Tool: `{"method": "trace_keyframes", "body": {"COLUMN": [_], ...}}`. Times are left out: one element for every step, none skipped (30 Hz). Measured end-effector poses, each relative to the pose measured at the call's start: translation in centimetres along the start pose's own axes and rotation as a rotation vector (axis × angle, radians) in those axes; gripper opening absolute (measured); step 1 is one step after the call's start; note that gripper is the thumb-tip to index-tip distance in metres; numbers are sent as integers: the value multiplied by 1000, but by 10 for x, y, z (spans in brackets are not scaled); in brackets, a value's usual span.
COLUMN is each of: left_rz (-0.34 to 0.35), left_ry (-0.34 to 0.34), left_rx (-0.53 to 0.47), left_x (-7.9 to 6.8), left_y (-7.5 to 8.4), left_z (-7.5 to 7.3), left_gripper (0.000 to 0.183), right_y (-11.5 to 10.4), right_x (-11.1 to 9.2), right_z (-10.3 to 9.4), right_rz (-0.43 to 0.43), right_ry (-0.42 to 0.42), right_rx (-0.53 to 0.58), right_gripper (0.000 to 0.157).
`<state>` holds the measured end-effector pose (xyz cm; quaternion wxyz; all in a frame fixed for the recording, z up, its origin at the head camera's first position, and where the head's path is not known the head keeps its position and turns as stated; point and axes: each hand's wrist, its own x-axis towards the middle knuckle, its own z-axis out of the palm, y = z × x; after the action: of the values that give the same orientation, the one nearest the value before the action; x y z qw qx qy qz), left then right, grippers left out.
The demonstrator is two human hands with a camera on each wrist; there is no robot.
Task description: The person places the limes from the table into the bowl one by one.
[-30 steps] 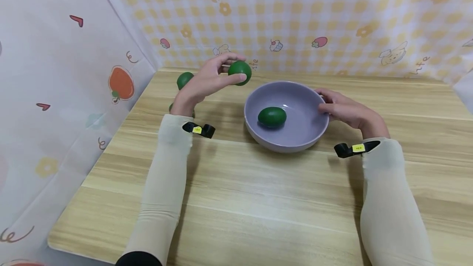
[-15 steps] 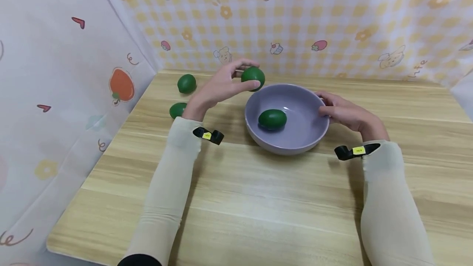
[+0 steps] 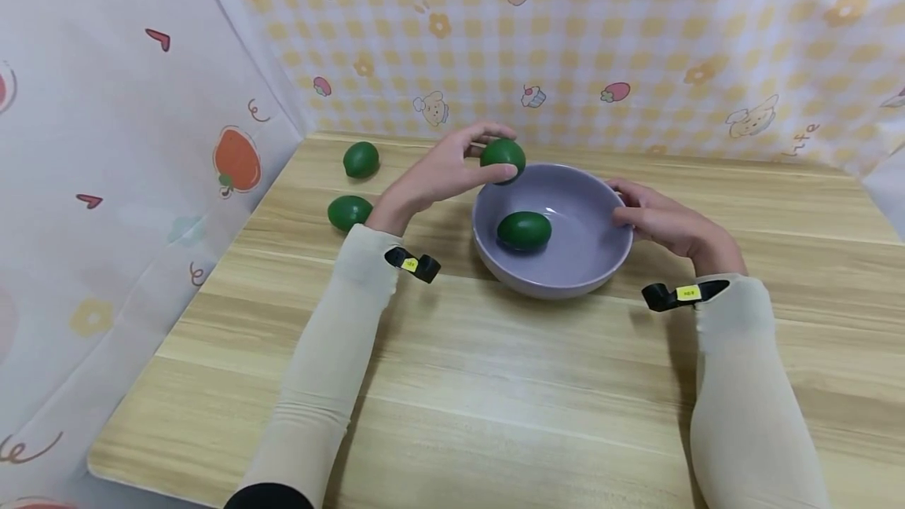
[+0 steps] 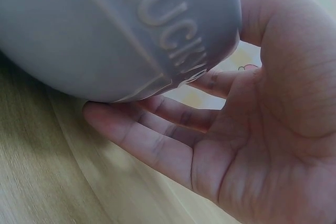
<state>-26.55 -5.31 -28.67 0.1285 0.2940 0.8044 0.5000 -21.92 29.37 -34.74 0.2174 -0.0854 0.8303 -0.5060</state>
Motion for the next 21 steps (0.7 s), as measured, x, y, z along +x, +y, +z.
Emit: {"method": "trace_keyframes", "body": {"left_rz": [-4, -8, -12, -15, -17, -17, -19, -19, -19, -20, -20, -20, -22, -22, -22, -22, -22, -21, -21, -21, -21], "left_ry": [-3, -5, -9, -13, -18, -21, -23, -25, -27, -27, -27, -26, -27, -28, -28, -28, -30, -31, -33, -34, -34], "left_rx": [3, 6, 9, 13, 15, 17, 16, 16, 13, 14, 13, 12, 11, 10, 11, 13, 13, 13, 11, 10, 9], "left_x": [0, 0, 0, 1, 1, 1, 1, 1, 2, 2, 2, 2, 3, 3, 3, 3, 4, 4, 4, 5, 5], "left_y": [0, 0, 0, 0, 0, -1, -1, -1, -1, -1, -1, -2, -2, -1, -1, -1, -2, -2, -2, -2, -3], "left_z": [1, 2, 3, 3, 4, 5, 5, 5, 6, 6, 6, 6, 7, 7, 7, 8, 8, 9, 9, 10, 11], "left_gripper": [51, 51, 51, 51, 51, 51, 51, 51, 51, 51, 51, 51, 51, 52, 52, 52, 52, 52, 52, 52, 52], "right_y": [0, 0, 1, 1, 1, 1, 1, 1, 1, 0, 0, 0, 0, 0, 0, 0, 0, 0, 0, 0, 0], "right_x": [0, 0, 0, 0, 0, 0, 0, 0, 0, 0, 0, 0, 0, 0, 0, 0, 1, 1, 1, 1, 1], "right_z": [0, 0, 0, 0, 0, 0, 0, 0, 0, 0, 0, 0, 0, 0, 0, 0, 0, -1, -1, -1, -1], "right_rz": [0, -1, -2, -4, -4, -3, -1, 1, 3, 5, 7, 8, 8, 8, 8, 7, 6, 6, 5, 5, 5], "right_ry": [-1, -4, -5, -7, -7, -6, -4, -1, 1, 1, 4, 4, 4, 5, 5, 5, 6, 5, 5, 4, 4], "right_rx": [3, 1, 2, 0, 0, 0, 2, 3, 4, 3, 5, 4, 5, 5, 5, 4, 4, 2, 2, 2, 3], "right_gripper": [55, 56, 56, 56, 57, 57, 57, 57, 56, 56, 56, 56, 55, 55, 55, 54, 54, 54, 54, 54, 54]}}
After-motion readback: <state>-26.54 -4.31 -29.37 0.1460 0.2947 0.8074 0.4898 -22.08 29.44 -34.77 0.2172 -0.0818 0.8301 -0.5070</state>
